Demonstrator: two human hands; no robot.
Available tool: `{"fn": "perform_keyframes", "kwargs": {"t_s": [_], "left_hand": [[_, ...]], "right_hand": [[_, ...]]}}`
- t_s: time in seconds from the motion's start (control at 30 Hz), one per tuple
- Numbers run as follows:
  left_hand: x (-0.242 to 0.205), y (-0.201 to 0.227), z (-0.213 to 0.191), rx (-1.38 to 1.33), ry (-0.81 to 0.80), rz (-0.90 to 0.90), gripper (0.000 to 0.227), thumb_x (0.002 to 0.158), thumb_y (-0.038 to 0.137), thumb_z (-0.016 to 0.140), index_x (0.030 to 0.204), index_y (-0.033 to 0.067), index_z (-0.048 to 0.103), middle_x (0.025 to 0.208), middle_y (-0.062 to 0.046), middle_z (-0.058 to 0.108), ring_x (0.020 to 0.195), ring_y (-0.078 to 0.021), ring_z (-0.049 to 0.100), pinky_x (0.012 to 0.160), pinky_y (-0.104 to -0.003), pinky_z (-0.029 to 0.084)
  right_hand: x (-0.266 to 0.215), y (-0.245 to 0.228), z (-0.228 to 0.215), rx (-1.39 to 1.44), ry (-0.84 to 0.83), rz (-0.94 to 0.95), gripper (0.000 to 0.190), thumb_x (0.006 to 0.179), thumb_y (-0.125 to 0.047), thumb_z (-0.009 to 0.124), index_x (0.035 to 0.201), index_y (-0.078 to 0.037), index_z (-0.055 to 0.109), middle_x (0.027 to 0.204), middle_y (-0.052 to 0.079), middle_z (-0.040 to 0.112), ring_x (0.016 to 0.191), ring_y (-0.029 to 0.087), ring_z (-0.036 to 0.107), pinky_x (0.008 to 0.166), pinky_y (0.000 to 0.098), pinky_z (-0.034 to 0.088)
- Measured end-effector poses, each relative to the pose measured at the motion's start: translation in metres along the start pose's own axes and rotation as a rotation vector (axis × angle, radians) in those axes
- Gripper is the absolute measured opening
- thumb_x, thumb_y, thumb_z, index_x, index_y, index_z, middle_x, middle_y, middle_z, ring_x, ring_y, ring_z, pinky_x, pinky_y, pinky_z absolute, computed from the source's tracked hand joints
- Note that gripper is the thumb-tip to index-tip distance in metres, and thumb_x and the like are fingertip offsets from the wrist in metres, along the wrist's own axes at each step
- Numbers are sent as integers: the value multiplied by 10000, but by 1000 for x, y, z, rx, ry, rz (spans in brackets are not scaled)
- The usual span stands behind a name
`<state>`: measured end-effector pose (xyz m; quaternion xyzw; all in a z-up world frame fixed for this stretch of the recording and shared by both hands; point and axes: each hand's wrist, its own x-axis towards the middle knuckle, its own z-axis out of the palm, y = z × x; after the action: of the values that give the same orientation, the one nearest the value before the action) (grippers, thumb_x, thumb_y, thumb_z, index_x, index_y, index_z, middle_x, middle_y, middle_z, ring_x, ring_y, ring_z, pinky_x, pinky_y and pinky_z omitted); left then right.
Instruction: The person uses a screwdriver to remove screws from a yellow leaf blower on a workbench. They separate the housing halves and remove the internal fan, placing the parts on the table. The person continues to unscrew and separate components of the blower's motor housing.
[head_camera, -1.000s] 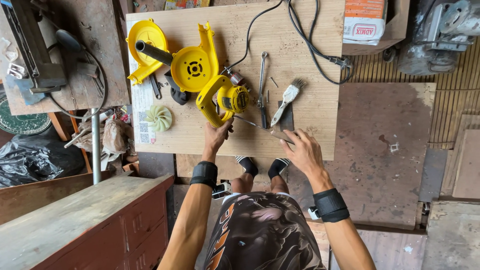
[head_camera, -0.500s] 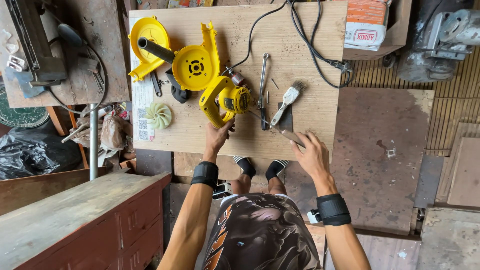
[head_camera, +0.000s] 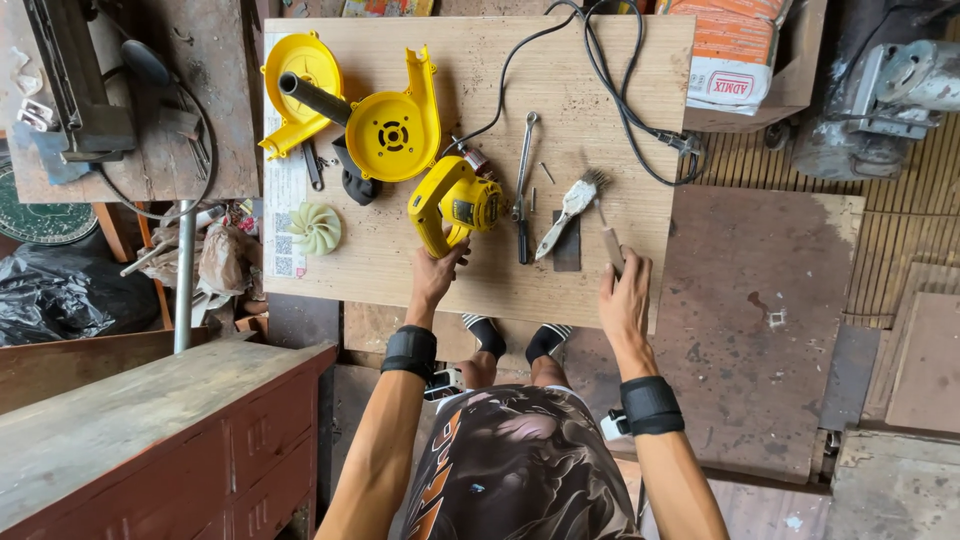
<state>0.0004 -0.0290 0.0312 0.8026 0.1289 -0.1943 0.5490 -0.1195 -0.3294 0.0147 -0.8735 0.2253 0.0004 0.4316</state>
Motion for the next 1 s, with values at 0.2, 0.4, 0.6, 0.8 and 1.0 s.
{"fn": "perform_keyframes", "kwargs": {"t_s": [0.2, 0.4, 0.6, 0.8, 1.0], "left_hand": [[9, -19, 2, -91, 28, 49, 524, 933, 313, 735, 1353, 31, 597, 889, -83, 788, 723, -123, 743, 627, -254, 612], [-9, 7, -3, 243, 139, -101, 372, 1001, 351, 739, 1133, 4, 766, 878, -155, 797, 738, -195, 733, 665, -332, 586], [-18, 2, -15, 452, 320, 402, 624, 806, 168, 826, 1391, 125, 612, 1078, -179, 741, 856, -311, 748, 726, -392, 592], [-13, 3, -24, 592, 224, 495, 666, 831, 36, 758, 1458, 152, 567, 1020, -110, 735, 874, -284, 713, 716, -391, 582], [-7, 14, -58, 555, 54, 615, 674, 859, -28, 645, 1494, 155, 516, 1074, -94, 728, 961, -308, 705, 798, -379, 566]], "right_hand": [[18, 3, 9, -59, 129, -53, 462, 993, -54, 582, 1409, 28, 398, 1267, 333, 470, 1104, 485, 580, 858, 540, 531], [25, -2, 5, -125, 20, -75, 544, 934, -73, 623, 1426, 5, 404, 1291, 283, 493, 1181, 458, 542, 947, 547, 488], [29, -17, 11, -432, 19, -89, 512, 975, -343, 637, 1349, -20, 503, 1285, 253, 554, 1176, 388, 552, 940, 582, 473], [43, -83, 45, 61, -186, -84, 571, 1134, -455, 406, 1477, -18, 539, 1348, 249, 659, 1189, 353, 656, 935, 506, 538], [42, -135, 71, 36, -146, -43, 771, 1048, -411, 645, 1533, 103, 337, 1289, 350, 598, 1168, 387, 628, 959, 453, 535]]}}
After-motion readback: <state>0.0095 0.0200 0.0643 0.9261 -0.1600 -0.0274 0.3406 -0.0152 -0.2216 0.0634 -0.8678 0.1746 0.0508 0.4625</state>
